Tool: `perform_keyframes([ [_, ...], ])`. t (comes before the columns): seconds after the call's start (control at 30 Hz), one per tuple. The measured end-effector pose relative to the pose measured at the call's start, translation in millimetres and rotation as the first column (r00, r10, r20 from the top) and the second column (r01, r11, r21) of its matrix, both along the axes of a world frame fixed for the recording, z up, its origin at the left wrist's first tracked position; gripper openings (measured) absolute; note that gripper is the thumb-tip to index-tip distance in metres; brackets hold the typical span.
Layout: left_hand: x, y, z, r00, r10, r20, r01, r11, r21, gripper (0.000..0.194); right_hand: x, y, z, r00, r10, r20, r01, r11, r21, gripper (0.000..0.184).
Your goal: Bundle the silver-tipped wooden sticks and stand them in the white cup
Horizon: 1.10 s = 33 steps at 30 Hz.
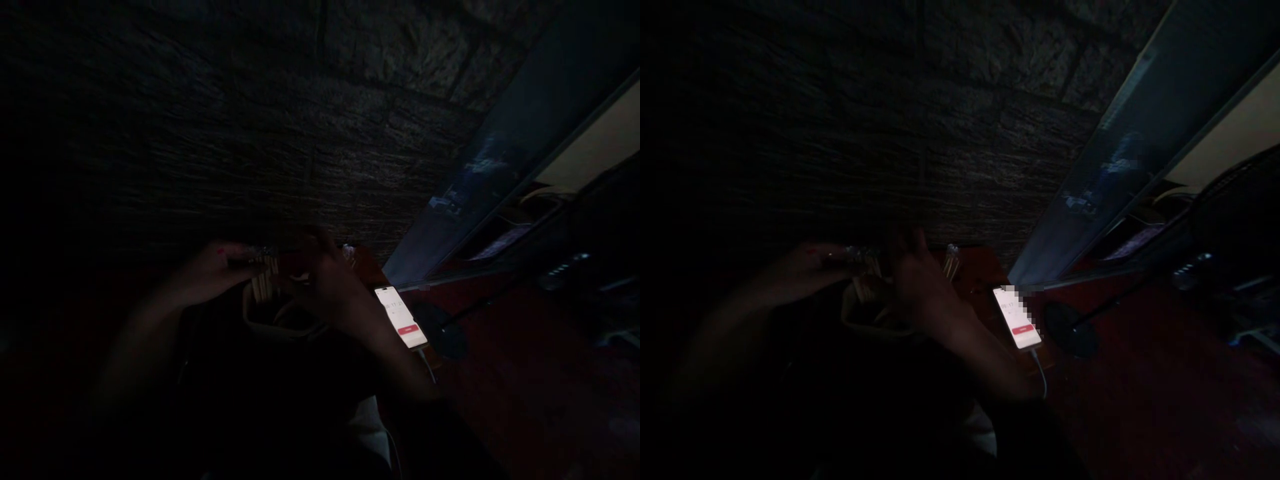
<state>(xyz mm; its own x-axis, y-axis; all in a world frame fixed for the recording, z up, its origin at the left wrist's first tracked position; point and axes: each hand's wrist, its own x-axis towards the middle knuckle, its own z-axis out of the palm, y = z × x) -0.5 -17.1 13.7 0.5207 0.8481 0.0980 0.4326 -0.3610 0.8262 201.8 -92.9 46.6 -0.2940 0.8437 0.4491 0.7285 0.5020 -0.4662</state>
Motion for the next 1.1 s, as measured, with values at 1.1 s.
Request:
perform_keyframes([
  [1.1,0,-2,-2.9,0.999,-0.031,0.041,0.031,1.000,0.006,0.021,16,47,-5.1,0.980,0.195,0.039,-0.177,0.944,-0.279,0.025],
])
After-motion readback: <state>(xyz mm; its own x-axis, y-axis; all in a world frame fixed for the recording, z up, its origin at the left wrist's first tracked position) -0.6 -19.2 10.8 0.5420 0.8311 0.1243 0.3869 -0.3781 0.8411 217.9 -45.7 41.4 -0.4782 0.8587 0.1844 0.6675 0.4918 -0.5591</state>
